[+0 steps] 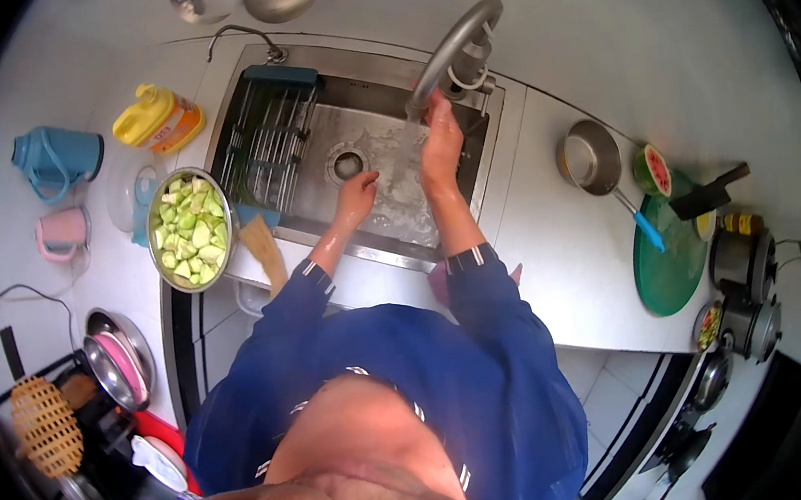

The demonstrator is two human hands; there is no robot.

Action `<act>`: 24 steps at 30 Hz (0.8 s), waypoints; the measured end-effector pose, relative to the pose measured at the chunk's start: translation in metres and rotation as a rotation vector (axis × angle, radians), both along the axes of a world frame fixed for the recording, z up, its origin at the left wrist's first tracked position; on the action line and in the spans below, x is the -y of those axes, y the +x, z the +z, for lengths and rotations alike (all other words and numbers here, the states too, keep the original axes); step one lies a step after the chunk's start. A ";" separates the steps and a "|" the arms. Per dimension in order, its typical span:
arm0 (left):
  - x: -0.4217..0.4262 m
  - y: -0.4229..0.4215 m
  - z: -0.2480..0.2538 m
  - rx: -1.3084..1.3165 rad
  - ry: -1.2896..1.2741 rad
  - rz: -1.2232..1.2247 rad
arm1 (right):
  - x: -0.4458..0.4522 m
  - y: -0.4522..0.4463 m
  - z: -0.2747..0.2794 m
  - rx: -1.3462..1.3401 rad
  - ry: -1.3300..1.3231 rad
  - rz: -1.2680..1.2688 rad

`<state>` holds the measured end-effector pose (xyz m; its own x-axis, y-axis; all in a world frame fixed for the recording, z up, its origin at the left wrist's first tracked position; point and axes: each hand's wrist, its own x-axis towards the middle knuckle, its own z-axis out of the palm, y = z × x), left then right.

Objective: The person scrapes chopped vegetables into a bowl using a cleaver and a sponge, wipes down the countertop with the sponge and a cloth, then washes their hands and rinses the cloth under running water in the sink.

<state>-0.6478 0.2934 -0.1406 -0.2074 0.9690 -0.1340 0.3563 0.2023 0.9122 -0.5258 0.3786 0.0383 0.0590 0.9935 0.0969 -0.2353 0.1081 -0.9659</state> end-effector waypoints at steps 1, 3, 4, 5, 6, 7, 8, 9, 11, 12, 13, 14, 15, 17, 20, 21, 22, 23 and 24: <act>-0.006 0.000 0.004 0.012 0.012 0.023 | -0.006 -0.013 0.004 -0.015 0.029 0.020; -0.019 0.001 0.011 0.033 0.033 0.066 | -0.017 -0.032 0.005 0.017 0.078 0.050; -0.032 -0.001 0.006 0.166 -0.012 0.114 | -0.024 -0.040 0.001 0.065 0.103 0.060; -0.046 -0.003 -0.002 0.301 -0.056 0.158 | -0.032 -0.047 -0.004 0.113 0.126 0.068; -0.056 -0.004 -0.006 0.435 -0.102 0.199 | -0.043 -0.056 -0.015 -0.001 0.136 0.083; -0.066 -0.004 0.006 0.612 -0.123 0.284 | -0.045 -0.058 -0.014 -0.176 0.043 0.133; -0.077 -0.004 0.020 0.788 -0.141 0.365 | -0.049 -0.057 -0.011 -0.351 -0.051 0.180; -0.086 -0.005 0.033 0.964 -0.161 0.442 | -0.052 -0.056 -0.009 -0.524 -0.149 0.223; -0.102 -0.010 0.043 1.093 -0.198 0.405 | -0.062 -0.049 -0.044 -0.760 -0.274 0.336; -0.109 -0.011 0.044 1.160 -0.217 0.388 | -0.065 -0.045 -0.069 -0.869 -0.355 0.410; -0.117 -0.009 0.038 1.275 -0.185 0.392 | -0.067 -0.043 -0.091 -0.978 -0.441 0.480; -0.126 -0.006 0.029 1.389 -0.151 0.395 | -0.069 -0.043 -0.106 -0.999 -0.491 0.433; -0.131 -0.005 0.023 1.502 -0.115 0.397 | -0.070 -0.045 -0.120 -1.019 -0.542 0.385; -0.128 -0.005 0.030 1.715 -0.135 0.365 | -0.075 -0.049 -0.147 -1.058 -0.642 0.286; -0.096 0.008 0.044 1.918 0.108 0.072 | -0.086 -0.050 -0.194 -1.549 -0.614 0.812; -0.084 0.016 0.047 1.949 0.236 -0.069 | -0.085 -0.052 -0.201 -1.462 -0.568 0.723; -0.079 0.029 0.037 1.962 0.130 0.105 | -0.083 -0.054 -0.208 -1.375 -0.521 0.636; -0.077 0.046 0.017 1.963 0.020 0.278 | -0.080 -0.057 -0.213 -1.288 -0.473 0.549; -0.071 0.058 0.006 1.954 -0.092 0.450 | -0.082 -0.055 -0.219 -0.886 -0.569 0.439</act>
